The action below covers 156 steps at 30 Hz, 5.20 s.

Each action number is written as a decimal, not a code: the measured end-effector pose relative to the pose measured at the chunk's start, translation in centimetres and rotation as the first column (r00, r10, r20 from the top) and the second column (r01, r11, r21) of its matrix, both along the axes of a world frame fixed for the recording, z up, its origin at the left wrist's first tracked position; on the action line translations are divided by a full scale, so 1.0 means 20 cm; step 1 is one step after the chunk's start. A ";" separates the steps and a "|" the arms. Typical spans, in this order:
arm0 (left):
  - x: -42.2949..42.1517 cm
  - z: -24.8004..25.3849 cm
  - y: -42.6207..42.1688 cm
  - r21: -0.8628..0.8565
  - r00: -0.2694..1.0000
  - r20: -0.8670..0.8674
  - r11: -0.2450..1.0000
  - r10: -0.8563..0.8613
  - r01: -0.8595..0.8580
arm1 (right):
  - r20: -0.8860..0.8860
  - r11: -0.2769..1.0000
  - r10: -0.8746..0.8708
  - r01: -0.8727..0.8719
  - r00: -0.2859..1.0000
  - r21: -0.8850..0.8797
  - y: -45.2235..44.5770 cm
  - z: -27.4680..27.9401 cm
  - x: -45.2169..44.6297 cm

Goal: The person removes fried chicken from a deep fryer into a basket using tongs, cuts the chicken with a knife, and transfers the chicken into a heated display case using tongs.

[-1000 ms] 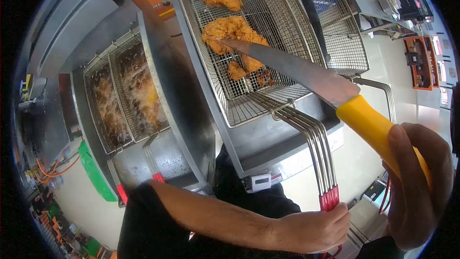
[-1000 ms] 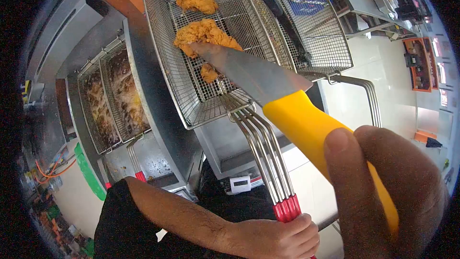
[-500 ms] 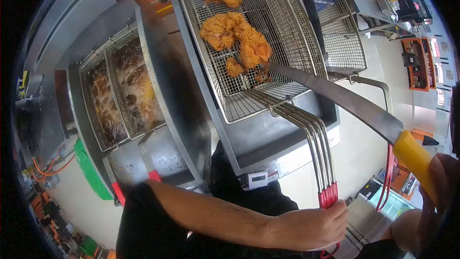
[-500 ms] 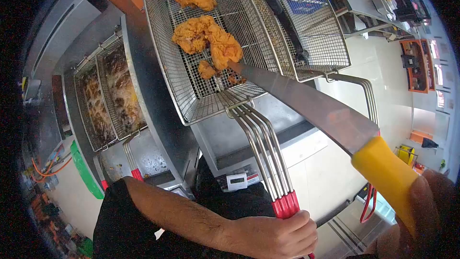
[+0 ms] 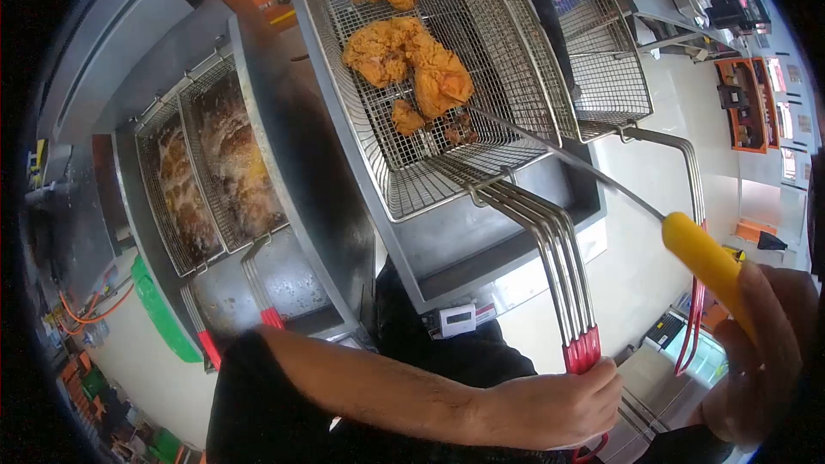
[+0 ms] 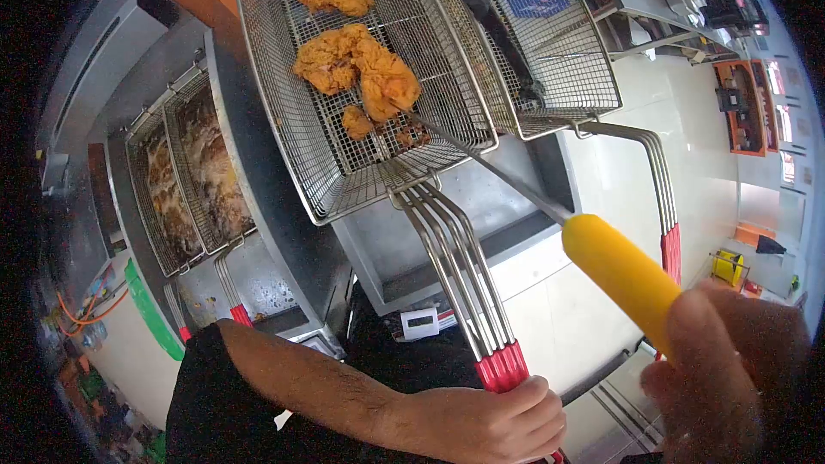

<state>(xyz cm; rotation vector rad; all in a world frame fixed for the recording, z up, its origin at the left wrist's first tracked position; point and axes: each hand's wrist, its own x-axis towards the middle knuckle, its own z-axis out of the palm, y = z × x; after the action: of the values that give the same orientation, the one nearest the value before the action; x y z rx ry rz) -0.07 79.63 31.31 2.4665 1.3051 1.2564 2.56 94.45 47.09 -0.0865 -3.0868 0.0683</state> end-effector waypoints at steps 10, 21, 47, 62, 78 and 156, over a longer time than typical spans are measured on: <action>0.01 -0.02 0.00 0.079 0.997 -0.045 0.995 0.062 -0.058 | -0.039 0.983 0.115 -0.108 0.993 0.152 -0.07 -0.04 0.02; 0.04 -0.03 -0.01 0.044 0.999 -0.029 0.998 0.037 -0.036 | 0.351 0.983 0.167 -0.127 0.921 -0.134 -0.11 0.13 -0.01; -0.02 0.00 0.00 0.064 0.997 -0.052 0.996 0.060 -0.057 | -0.071 0.467 -0.518 0.212 0.852 -0.859 0.07 0.05 -0.05; -0.01 0.00 0.00 0.049 0.999 -0.026 0.998 0.035 -0.033 | 0.004 0.792 0.611 -0.611 0.792 0.010 0.37 0.22 -0.03; 0.01 -0.03 0.01 0.108 0.999 -0.011 0.993 0.043 -0.042 | -0.229 0.860 0.505 -0.460 0.832 0.222 0.27 0.03 -0.21; -0.02 0.02 0.01 0.008 0.999 0.033 1.000 -0.030 0.030 | -0.424 0.944 0.310 -0.328 0.851 0.031 0.22 -0.14 -0.56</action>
<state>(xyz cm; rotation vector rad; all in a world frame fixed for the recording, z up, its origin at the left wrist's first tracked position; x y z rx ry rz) -0.56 79.88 31.80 2.4497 1.2537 1.2915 -8.72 98.76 44.20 0.3919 -2.6285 0.1445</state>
